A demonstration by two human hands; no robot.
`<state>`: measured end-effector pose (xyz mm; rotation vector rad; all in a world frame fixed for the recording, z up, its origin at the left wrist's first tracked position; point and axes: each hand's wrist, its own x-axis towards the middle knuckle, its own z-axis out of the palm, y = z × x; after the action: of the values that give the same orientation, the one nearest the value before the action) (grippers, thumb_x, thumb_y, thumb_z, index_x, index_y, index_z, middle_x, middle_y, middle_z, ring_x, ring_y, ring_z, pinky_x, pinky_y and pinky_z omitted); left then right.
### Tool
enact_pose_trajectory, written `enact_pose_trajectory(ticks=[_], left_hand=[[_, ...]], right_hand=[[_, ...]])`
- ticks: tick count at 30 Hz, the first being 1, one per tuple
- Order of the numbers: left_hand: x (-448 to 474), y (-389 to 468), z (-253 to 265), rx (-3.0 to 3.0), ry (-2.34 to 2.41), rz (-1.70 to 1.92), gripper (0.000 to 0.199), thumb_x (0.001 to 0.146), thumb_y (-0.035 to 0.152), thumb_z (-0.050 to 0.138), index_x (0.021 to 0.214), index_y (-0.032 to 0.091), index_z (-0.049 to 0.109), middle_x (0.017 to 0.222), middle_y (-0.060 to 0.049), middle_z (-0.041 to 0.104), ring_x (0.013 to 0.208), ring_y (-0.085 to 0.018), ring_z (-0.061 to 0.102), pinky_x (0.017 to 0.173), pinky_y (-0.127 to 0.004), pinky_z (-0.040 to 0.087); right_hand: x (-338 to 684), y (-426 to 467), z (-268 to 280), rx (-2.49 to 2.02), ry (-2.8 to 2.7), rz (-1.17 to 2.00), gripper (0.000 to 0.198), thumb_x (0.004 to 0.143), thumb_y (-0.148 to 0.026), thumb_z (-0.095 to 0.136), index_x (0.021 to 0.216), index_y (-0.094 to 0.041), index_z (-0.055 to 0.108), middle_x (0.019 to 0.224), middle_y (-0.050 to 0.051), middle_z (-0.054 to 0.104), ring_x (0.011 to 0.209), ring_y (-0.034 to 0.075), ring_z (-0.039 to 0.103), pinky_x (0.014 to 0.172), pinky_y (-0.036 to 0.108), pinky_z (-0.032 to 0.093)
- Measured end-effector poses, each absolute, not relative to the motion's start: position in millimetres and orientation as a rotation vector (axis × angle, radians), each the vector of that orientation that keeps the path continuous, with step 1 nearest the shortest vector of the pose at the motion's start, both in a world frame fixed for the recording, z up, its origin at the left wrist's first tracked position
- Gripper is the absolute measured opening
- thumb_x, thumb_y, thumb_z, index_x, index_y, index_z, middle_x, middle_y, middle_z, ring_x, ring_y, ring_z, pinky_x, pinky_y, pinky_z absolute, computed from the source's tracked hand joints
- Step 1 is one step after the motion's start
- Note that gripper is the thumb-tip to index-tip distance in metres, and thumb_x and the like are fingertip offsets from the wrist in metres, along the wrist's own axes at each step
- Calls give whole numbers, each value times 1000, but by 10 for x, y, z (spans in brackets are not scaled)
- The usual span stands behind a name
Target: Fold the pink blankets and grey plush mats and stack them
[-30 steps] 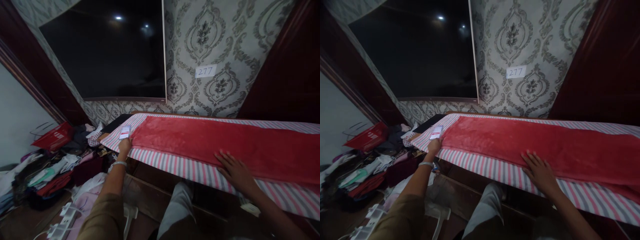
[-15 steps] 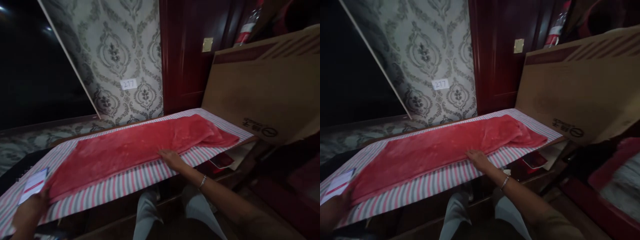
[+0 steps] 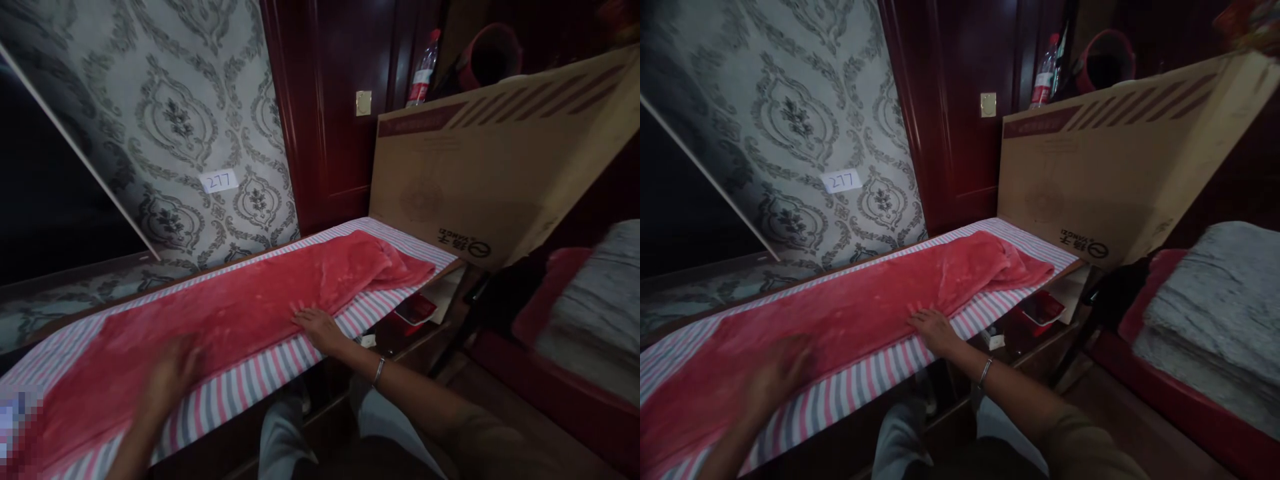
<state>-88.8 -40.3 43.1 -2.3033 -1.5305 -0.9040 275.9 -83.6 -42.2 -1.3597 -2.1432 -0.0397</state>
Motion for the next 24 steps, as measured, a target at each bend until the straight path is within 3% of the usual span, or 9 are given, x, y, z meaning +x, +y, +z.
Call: enact_pose_trajectory(ticks=[3,5,10,16,20,24], left_hand=[[-12,-349,83,-2655,-1166,-791,47,90,53,49,120,20,62,123,-12,70,115,-28,66,96,-42,55],[397,-377,-92,-2705,-1054,-736,48,89,46,54,127,18,60,128,-15,68,118,-29,64,98,-44,53],[687,-358,-296,-2565,-1267,-737,36,85,17,50,118,16,66,110,-15,73,103,-29,68,91,-44,54],[595,-284,-351,-2542,-1282,-780,35,84,15,46,111,15,68,105,-15,73,97,-29,69,85,-42,55],[610,-276,-361,-2520,-1295,-812,33,85,16,45,109,16,68,97,-13,73,91,-27,70,82,-40,54],[621,-281,-334,-2506,-1288,-810,31,85,17,45,107,17,67,96,-12,73,90,-27,70,81,-39,54]], right_hand=[[2761,-809,-361,-1366,-2032,-28,34,91,-9,51,119,-19,68,113,10,72,105,21,65,94,35,49],[2744,-775,-309,-1410,-1971,-49,26,92,-13,54,112,-19,69,105,9,72,98,21,65,90,35,50],[2711,-750,-287,-1404,-1926,-103,15,92,-18,58,102,-19,69,93,8,71,91,22,64,87,36,50],[3060,-989,-487,-1191,-1587,-52,25,92,-19,52,113,-21,66,111,10,70,108,23,62,98,41,49],[3623,-1116,-515,-1293,-1070,139,21,91,-32,50,104,-22,64,101,9,70,92,23,67,84,40,56],[4183,-1072,-393,-1184,-651,406,38,81,-42,57,113,-22,53,99,8,70,82,21,70,68,35,60]])
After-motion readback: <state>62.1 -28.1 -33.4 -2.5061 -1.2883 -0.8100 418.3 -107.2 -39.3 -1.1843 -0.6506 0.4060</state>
